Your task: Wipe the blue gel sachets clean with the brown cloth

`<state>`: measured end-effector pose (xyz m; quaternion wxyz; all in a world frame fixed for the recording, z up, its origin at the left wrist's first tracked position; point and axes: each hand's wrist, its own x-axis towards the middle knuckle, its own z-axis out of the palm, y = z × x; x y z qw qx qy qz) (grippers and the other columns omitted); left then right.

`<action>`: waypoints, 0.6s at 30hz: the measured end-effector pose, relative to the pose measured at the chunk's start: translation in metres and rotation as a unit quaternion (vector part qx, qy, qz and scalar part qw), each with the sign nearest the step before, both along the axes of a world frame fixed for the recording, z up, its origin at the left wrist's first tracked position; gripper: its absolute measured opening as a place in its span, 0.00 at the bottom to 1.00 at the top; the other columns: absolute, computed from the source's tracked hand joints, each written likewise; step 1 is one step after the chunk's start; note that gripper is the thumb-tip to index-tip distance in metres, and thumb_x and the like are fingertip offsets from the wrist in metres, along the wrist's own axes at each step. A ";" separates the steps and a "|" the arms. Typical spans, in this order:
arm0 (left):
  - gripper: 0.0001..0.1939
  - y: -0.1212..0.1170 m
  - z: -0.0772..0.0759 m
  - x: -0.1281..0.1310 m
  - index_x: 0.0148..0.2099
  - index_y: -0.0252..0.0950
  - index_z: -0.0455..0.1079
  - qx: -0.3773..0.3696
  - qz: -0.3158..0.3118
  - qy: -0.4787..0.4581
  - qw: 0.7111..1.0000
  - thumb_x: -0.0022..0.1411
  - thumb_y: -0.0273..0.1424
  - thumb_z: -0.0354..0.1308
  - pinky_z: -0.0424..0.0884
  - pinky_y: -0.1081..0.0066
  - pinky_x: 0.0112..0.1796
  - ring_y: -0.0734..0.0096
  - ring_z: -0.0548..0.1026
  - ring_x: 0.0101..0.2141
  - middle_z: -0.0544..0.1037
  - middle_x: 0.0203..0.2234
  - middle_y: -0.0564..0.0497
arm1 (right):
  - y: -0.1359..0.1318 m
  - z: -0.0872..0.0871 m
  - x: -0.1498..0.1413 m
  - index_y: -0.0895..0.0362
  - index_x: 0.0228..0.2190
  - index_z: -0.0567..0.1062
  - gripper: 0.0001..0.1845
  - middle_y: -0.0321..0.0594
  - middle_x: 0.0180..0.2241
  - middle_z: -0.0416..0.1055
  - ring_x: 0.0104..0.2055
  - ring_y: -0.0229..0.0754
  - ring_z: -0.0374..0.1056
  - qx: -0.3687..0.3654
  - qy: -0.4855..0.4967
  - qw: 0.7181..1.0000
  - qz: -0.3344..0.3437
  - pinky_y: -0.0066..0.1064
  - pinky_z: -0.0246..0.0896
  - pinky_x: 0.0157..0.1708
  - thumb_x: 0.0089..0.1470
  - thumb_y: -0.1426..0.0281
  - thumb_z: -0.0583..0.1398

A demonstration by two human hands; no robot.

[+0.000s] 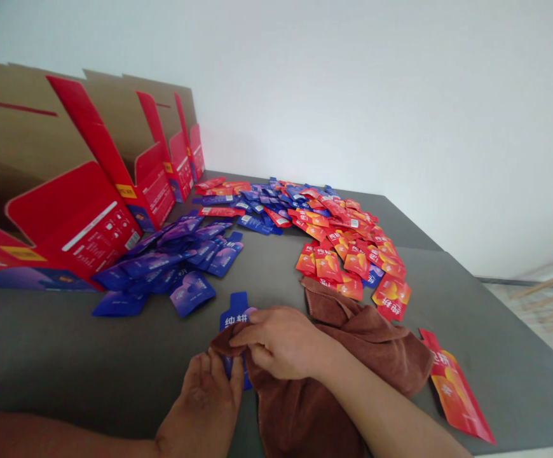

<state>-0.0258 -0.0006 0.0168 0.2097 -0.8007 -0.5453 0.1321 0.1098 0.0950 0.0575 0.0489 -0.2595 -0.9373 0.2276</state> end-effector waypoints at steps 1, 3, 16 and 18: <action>0.25 0.000 0.001 0.000 0.52 0.38 0.65 0.004 0.008 0.009 1.000 0.52 0.17 0.49 0.67 0.60 0.45 0.57 0.73 0.42 0.75 0.42 0.33 | 0.001 -0.002 0.001 0.51 0.46 0.71 0.21 0.38 0.39 0.69 0.40 0.38 0.63 0.006 -0.006 1.000 -0.016 0.28 0.54 0.41 0.53 0.77 0.51; 0.25 0.000 0.002 0.002 0.52 0.38 0.65 0.012 0.021 0.013 1.000 0.52 0.17 0.49 0.67 0.61 0.45 0.57 0.73 0.43 0.75 0.43 0.33 | 0.006 -0.006 0.004 0.51 0.45 0.71 0.20 0.39 0.37 0.69 0.38 0.38 0.63 0.026 -0.025 0.997 -0.067 0.28 0.54 0.39 0.53 0.76 0.51; 0.23 -0.001 -0.006 0.000 0.52 0.38 0.65 0.002 0.006 -0.012 1.000 0.54 0.19 0.47 0.67 0.57 0.44 0.58 0.74 0.41 0.77 0.41 0.36 | 0.002 -0.001 0.001 0.52 0.45 0.71 0.21 0.37 0.41 0.69 0.42 0.38 0.63 -0.003 0.002 1.000 0.012 0.27 0.54 0.42 0.52 0.78 0.51; 0.24 -0.001 -0.004 0.001 0.52 0.39 0.65 -0.002 0.015 0.006 1.000 0.53 0.19 0.48 0.66 0.57 0.45 0.57 0.74 0.42 0.77 0.41 0.36 | 0.000 -0.001 -0.001 0.51 0.45 0.71 0.21 0.36 0.42 0.69 0.43 0.38 0.63 -0.009 0.004 1.000 0.024 0.27 0.54 0.42 0.52 0.78 0.51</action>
